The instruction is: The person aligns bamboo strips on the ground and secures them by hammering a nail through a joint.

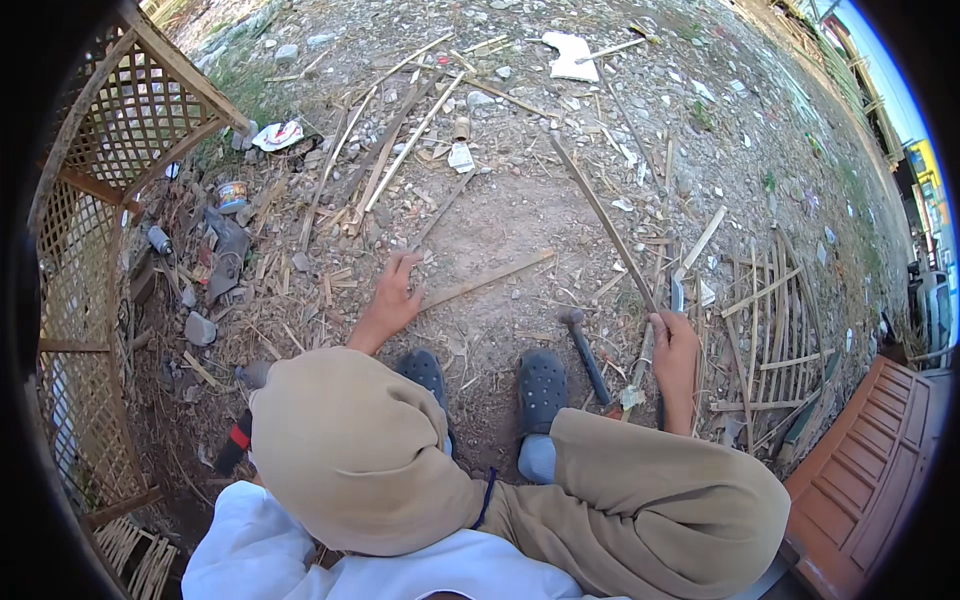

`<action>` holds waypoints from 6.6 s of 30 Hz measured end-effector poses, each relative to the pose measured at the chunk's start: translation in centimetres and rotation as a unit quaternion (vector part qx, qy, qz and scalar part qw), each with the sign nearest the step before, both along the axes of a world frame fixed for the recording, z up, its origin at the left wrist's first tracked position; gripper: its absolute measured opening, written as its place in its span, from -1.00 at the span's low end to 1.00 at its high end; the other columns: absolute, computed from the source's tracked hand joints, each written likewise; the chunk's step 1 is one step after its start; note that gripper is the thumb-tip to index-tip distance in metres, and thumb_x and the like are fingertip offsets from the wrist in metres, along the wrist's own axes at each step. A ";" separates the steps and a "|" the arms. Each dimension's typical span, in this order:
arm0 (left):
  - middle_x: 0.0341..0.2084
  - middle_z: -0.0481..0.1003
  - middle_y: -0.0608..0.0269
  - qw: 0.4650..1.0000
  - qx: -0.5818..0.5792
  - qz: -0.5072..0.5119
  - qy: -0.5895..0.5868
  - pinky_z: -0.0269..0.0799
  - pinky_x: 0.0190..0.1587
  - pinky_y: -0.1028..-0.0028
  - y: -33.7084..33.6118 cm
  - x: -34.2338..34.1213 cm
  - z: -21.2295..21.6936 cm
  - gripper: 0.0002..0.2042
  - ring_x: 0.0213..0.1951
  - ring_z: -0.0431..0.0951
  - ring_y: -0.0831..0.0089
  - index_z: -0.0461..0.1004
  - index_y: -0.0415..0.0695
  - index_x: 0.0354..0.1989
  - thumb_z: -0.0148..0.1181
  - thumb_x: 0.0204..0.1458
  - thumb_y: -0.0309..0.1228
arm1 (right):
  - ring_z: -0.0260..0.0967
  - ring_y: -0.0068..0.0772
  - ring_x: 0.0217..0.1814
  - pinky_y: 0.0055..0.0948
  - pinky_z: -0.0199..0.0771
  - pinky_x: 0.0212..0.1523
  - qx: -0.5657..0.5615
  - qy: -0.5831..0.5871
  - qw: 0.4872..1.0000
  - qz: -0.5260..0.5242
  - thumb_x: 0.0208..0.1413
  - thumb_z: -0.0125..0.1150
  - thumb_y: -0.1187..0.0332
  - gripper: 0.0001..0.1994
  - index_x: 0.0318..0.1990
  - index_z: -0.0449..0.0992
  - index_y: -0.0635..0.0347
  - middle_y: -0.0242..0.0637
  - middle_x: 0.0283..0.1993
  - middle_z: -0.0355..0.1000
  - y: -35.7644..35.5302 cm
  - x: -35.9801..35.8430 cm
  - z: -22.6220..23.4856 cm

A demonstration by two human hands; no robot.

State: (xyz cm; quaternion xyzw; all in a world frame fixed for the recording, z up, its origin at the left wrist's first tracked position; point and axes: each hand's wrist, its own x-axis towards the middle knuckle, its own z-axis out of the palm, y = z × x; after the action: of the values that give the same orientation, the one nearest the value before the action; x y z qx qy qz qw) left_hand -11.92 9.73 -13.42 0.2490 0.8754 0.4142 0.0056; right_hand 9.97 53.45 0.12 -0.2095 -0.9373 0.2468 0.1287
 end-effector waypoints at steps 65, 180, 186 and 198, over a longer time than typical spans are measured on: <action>0.26 0.21 -0.04 0.983 -0.165 0.042 -0.066 0.22 0.39 -0.07 -1.4 6.4 -2.4 -0.31 0.33 0.19 -0.15 0.48 0.01 0.23 0.61 -0.18 -0.36 | 0.46 -0.19 -0.12 -0.21 0.51 -0.04 -0.127 -0.013 0.972 0.199 0.14 0.37 0.61 -0.51 0.24 0.54 0.12 -0.16 -0.04 0.46 -3.6 -15.5 -16.0; -0.03 0.46 -0.02 0.992 -0.070 0.092 0.045 0.55 0.00 0.18 0.1 0.1 -5.8 -0.58 -0.04 0.57 0.05 0.52 -0.17 0.29 0.23 0.23 -0.61 | 0.48 -0.04 0.07 -0.16 0.50 0.13 -0.062 0.033 0.985 0.160 0.15 0.33 0.54 -0.65 0.10 0.67 0.13 -0.12 0.01 0.48 -5.2 -14.0 -16.7; -0.02 0.45 0.02 0.993 -0.064 0.093 0.034 0.56 -0.06 0.26 0.1 0.4 -6.3 -0.55 -0.08 0.56 0.15 0.54 -0.10 0.31 0.24 0.23 -0.63 | 0.48 -0.04 0.06 -0.16 0.51 0.12 -0.050 0.034 0.985 0.160 0.15 0.33 0.55 -0.66 0.10 0.67 0.13 -0.12 0.00 0.48 -5.2 -14.0 -16.8; -0.06 0.47 0.04 0.993 -0.067 0.094 0.039 0.53 -0.05 0.24 0.3 0.2 -6.6 -0.54 -0.14 0.55 0.17 0.61 -0.08 0.25 0.27 0.15 -0.67 | 0.49 -0.05 0.06 -0.17 0.51 0.11 -0.048 0.030 0.986 0.157 0.15 0.35 0.52 -0.67 0.09 0.68 0.11 -0.14 0.01 0.48 -5.0 -13.8 -16.8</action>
State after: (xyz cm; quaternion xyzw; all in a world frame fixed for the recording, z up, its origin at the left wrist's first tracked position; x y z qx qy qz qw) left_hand -11.75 10.02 -20.00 0.1802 0.9203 0.3436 -0.0509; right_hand -3.83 48.42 -16.69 -0.0577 -0.9412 0.3154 0.1064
